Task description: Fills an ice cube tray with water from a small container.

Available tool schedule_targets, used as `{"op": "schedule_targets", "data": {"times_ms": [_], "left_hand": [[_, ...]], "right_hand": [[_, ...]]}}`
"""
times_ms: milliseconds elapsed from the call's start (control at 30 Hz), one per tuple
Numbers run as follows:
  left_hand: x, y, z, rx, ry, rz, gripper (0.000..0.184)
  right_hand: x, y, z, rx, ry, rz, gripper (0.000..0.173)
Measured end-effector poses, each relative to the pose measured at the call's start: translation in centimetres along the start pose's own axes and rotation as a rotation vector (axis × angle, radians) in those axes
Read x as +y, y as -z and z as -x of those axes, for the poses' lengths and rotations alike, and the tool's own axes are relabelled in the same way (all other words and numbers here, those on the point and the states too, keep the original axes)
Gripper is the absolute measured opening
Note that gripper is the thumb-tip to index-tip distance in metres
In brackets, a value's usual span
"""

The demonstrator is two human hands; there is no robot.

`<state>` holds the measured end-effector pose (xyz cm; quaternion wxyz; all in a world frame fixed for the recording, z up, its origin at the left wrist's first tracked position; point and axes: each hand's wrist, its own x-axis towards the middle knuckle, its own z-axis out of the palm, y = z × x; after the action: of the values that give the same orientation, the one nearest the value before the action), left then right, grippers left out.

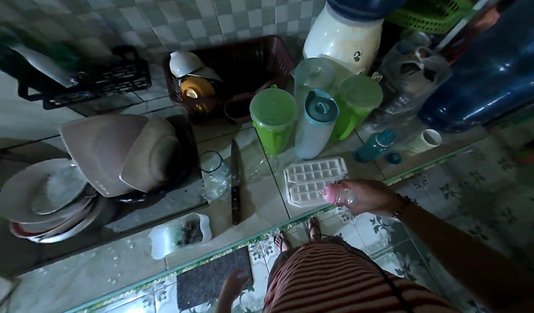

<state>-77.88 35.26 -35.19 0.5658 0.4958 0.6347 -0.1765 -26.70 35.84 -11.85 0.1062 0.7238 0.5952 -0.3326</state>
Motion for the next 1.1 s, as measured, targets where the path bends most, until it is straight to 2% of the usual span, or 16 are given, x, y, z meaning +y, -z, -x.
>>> {"op": "schedule_targets", "data": {"times_ms": [667,1100], "left_hand": [[-0.9,0.4,-0.1,0.008,0.0,0.029,0.047],[-0.8,0.8,-0.2,0.013,-0.009,-0.007,0.046]], "right_hand": [[-0.6,-0.3,-0.8,0.006,0.015,0.01,0.086],[-1.5,0.4,-1.0,0.021,-0.011,-0.014,0.09]]}}
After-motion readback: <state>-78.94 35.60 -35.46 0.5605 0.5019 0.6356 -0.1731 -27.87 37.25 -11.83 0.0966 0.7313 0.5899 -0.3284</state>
